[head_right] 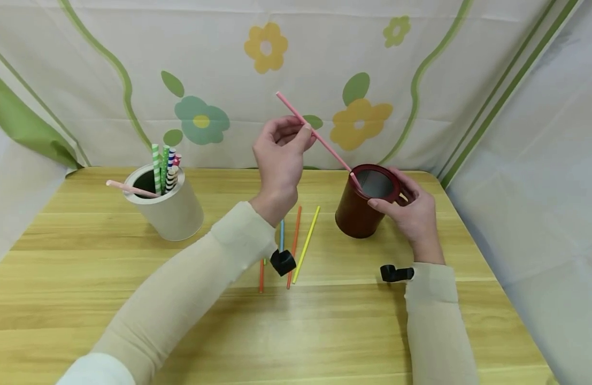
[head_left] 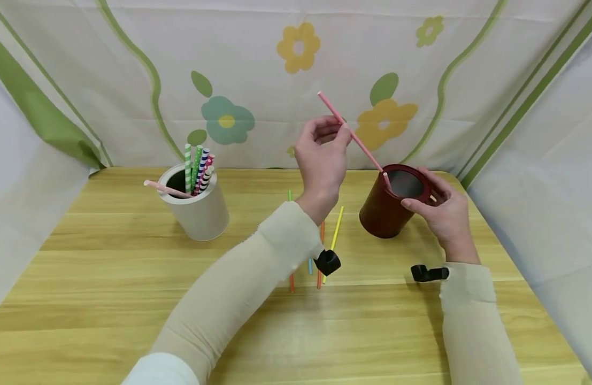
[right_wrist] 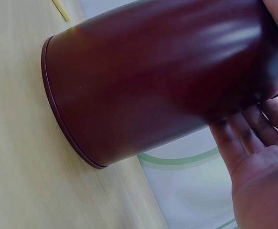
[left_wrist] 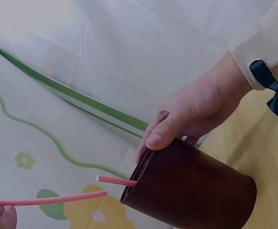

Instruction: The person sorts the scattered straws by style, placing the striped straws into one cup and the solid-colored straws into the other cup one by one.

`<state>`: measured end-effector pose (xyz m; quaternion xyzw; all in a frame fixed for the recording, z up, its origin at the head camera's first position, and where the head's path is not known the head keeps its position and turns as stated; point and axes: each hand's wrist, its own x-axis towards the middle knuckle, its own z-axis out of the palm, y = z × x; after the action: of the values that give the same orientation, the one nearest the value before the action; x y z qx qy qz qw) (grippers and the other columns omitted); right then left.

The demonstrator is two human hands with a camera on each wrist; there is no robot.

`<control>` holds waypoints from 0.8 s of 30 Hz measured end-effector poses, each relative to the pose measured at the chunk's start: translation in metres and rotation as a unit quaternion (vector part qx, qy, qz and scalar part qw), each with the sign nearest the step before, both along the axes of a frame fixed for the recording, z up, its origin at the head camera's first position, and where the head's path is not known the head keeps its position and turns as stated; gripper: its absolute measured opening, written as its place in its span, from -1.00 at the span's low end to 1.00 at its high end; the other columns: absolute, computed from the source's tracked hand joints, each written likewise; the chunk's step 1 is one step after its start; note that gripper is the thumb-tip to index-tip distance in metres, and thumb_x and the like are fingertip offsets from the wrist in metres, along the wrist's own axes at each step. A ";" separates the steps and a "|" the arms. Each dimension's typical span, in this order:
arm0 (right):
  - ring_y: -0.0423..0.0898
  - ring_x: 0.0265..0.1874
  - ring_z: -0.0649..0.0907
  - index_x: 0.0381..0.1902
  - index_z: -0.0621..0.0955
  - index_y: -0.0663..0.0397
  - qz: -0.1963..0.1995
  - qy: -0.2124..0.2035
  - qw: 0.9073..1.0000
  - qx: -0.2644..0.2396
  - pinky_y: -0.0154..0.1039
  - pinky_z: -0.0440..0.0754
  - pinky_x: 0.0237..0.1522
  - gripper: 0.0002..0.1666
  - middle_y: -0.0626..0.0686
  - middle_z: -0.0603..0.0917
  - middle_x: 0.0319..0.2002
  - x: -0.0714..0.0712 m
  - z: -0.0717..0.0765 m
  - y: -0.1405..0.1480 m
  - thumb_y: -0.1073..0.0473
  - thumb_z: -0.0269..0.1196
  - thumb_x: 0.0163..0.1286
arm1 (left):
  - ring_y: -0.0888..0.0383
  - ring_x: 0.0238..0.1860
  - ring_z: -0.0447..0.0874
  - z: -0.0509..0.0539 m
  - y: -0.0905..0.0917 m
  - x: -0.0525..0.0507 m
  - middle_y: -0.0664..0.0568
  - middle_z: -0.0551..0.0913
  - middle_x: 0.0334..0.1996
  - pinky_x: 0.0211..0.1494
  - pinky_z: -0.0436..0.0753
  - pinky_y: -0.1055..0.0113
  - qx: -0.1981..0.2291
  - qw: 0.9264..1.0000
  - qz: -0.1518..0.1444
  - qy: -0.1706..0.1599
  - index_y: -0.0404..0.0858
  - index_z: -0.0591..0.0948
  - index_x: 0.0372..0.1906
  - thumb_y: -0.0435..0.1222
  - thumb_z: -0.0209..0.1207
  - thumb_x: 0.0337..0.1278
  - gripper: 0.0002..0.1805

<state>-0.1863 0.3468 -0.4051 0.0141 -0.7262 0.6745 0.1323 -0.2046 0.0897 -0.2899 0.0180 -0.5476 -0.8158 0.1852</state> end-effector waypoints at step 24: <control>-0.30 0.17 0.67 0.46 0.61 0.00 0.000 0.006 1.000 0.010 -0.63 0.64 0.07 -0.12 -0.17 0.66 0.29 -0.002 -0.003 0.001 0.48 0.57 0.18 | 0.42 -0.28 0.68 -0.042 0.030 0.013 -0.13 0.85 -0.18 -0.13 0.69 0.58 -0.139 0.980 -0.143 0.007 -0.35 0.80 -0.09 -0.46 0.43 0.30 -0.87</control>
<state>-0.1880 0.3474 -0.4081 0.0198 -0.7319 0.6673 0.1365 -0.1920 0.1192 -0.3315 -0.0922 -0.6516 -0.7496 0.0716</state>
